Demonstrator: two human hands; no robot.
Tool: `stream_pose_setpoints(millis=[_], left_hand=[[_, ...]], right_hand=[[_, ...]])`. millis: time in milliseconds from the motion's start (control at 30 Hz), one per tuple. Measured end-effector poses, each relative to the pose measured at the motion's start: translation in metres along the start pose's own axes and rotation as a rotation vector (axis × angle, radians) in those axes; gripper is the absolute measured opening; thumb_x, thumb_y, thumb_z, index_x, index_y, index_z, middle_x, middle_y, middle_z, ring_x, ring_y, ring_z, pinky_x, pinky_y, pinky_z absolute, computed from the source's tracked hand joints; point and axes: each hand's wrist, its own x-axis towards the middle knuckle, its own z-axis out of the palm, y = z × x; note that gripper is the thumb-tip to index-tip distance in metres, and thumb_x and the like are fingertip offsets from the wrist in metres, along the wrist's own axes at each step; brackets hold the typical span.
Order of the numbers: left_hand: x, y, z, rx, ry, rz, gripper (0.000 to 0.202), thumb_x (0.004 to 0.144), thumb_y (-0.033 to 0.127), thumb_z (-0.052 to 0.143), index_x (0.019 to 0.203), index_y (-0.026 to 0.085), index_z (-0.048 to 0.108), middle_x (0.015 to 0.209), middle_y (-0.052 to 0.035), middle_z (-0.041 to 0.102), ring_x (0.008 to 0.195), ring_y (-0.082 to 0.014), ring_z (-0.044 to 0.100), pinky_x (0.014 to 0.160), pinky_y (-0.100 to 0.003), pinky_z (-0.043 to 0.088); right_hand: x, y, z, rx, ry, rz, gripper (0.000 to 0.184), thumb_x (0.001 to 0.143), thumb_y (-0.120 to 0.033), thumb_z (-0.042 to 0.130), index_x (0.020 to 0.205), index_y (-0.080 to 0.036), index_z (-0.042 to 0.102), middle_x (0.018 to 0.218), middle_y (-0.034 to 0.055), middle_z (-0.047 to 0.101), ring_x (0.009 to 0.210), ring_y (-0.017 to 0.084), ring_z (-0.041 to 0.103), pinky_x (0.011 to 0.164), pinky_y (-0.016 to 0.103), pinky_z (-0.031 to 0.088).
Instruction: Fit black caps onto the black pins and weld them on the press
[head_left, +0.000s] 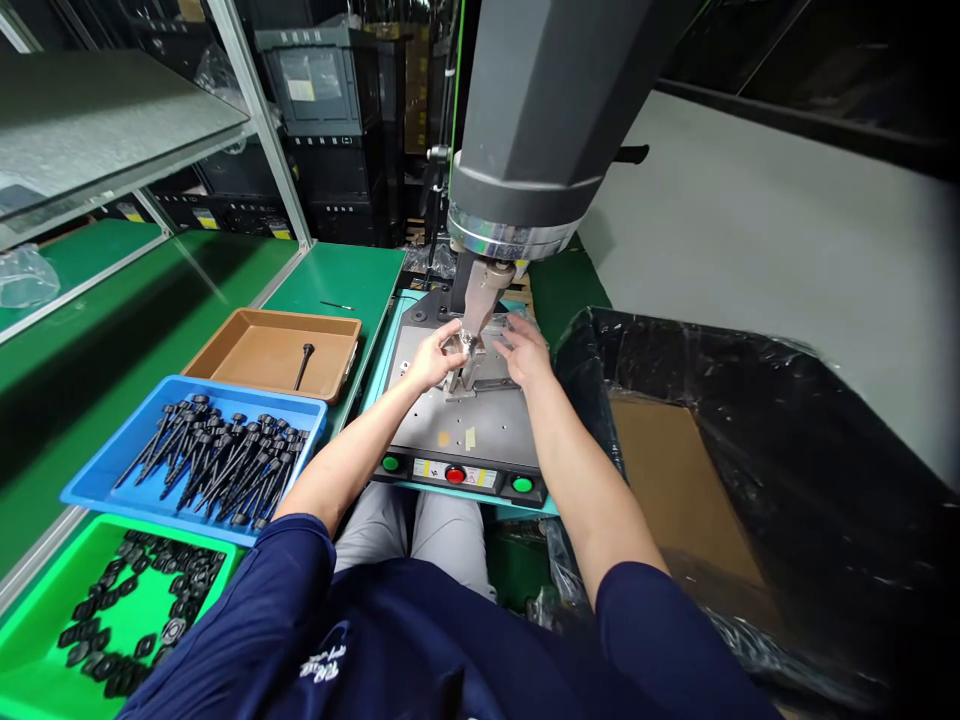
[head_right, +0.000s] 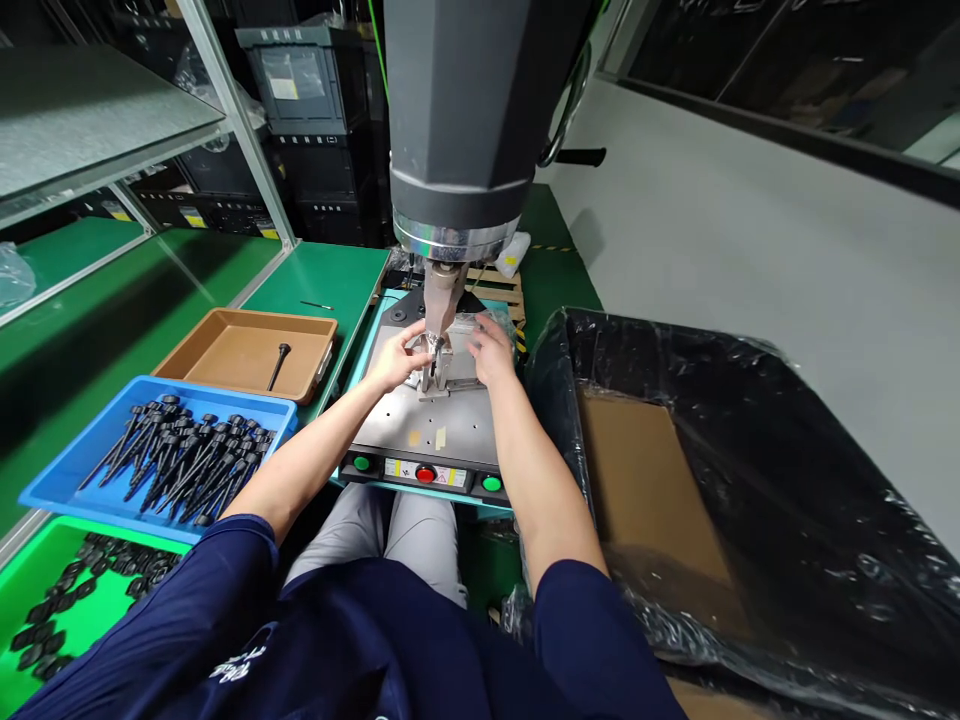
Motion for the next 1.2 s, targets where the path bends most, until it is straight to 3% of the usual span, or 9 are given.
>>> stream_pose_setpoints(millis=[133, 267, 467, 600, 733, 800, 900, 967, 1200], left_hand=[[0.004, 0.002, 0.004, 0.053, -0.093, 0.060, 0.077, 0.067, 0.015, 0.070, 0.141, 0.015, 0.050, 0.116, -0.0113, 0.068, 0.059, -0.0104, 0.061, 0.053, -0.023, 0.049], [0.009, -0.002, 0.005, 0.127, -0.120, 0.153, 0.067, 0.068, 0.014, 0.066, 0.134, 0.016, 0.056, 0.108, -0.0068, 0.068, 0.059, -0.0083, 0.057, 0.056, -0.022, 0.049], [0.010, 0.000, 0.004, 0.183, -0.175, 0.125, 0.047, 0.067, 0.014, 0.065, 0.114, 0.012, 0.063, 0.100, -0.0045, 0.068, 0.062, -0.0083, 0.054, 0.055, -0.019, 0.046], [0.010, 0.005, 0.004, 0.182, -0.194, 0.093, 0.044, 0.067, 0.015, 0.068, 0.110, 0.012, 0.062, 0.092, -0.0028, 0.065, 0.065, -0.0092, 0.054, 0.055, -0.019, 0.047], [0.009, 0.003, 0.003, 0.243, -0.179, 0.096, 0.042, 0.066, 0.014, 0.070, 0.106, 0.012, 0.062, 0.092, -0.0027, 0.062, 0.065, -0.0094, 0.053, 0.055, -0.020, 0.047], [0.008, 0.001, 0.003, 0.261, -0.160, 0.075, 0.045, 0.066, 0.014, 0.071, 0.109, 0.011, 0.061, 0.097, -0.0046, 0.062, 0.066, -0.0093, 0.054, 0.055, -0.020, 0.048], [0.006, -0.002, 0.004, 0.208, -0.140, -0.002, 0.055, 0.068, 0.016, 0.072, 0.121, 0.010, 0.057, 0.108, -0.0089, 0.063, 0.062, -0.0079, 0.054, 0.054, -0.022, 0.049], [0.005, -0.003, 0.003, 0.160, -0.124, -0.044, 0.065, 0.069, 0.017, 0.074, 0.129, 0.010, 0.053, 0.116, -0.0123, 0.063, 0.058, -0.0064, 0.054, 0.054, -0.023, 0.049], [0.008, -0.001, -0.004, 0.177, -0.106, -0.075, 0.094, 0.066, 0.027, 0.082, 0.147, 0.009, 0.038, 0.122, -0.0189, 0.063, 0.054, -0.0059, 0.053, 0.050, -0.022, 0.044]], right_hand=[[0.023, -0.019, -0.013, 0.030, -0.022, -0.056, 0.039, 0.064, -0.023, 0.065, 0.103, -0.028, 0.063, 0.125, 0.0019, 0.057, 0.114, 0.022, 0.053, 0.093, 0.046, 0.051], [0.020, -0.019, -0.026, 0.086, 0.029, -0.111, 0.040, 0.067, -0.020, 0.063, 0.106, -0.030, 0.062, 0.132, 0.0012, 0.054, 0.117, 0.021, 0.054, 0.095, 0.047, 0.052], [-0.024, 0.018, -0.030, 0.204, 0.155, 0.256, 0.037, 0.065, -0.009, 0.058, 0.099, -0.025, 0.060, 0.123, 0.0065, 0.062, 0.102, 0.020, 0.065, 0.095, 0.046, 0.053], [-0.054, 0.032, -0.025, 0.304, 0.075, 0.344, 0.041, 0.063, -0.004, 0.053, 0.098, -0.025, 0.060, 0.108, 0.0045, 0.070, 0.098, 0.019, 0.068, 0.099, 0.045, 0.051], [-0.079, 0.029, -0.022, 0.408, -0.185, 0.272, 0.046, 0.067, -0.007, 0.054, 0.107, -0.028, 0.063, 0.114, 0.0016, 0.071, 0.108, 0.020, 0.065, 0.105, 0.050, 0.045], [-0.086, 0.025, -0.021, 0.423, -0.246, 0.268, 0.038, 0.073, -0.014, 0.058, 0.108, -0.028, 0.065, 0.116, 0.0021, 0.070, 0.112, 0.021, 0.063, 0.105, 0.050, 0.045], [-0.086, 0.018, -0.015, 0.400, -0.114, 0.301, 0.019, 0.087, -0.034, 0.059, 0.102, -0.026, 0.067, 0.113, 0.0043, 0.071, 0.110, 0.021, 0.064, 0.098, 0.043, 0.051], [-0.079, 0.012, -0.010, 0.366, 0.002, 0.315, 0.023, 0.094, -0.041, 0.052, 0.099, -0.024, 0.067, 0.110, 0.0056, 0.072, 0.104, 0.020, 0.066, 0.090, 0.037, 0.055], [-0.060, 0.001, 0.000, 0.355, 0.058, 0.313, 0.024, 0.098, -0.034, 0.049, 0.099, -0.019, 0.067, 0.100, 0.0080, 0.073, 0.077, 0.015, 0.067, 0.057, 0.022, 0.053]])
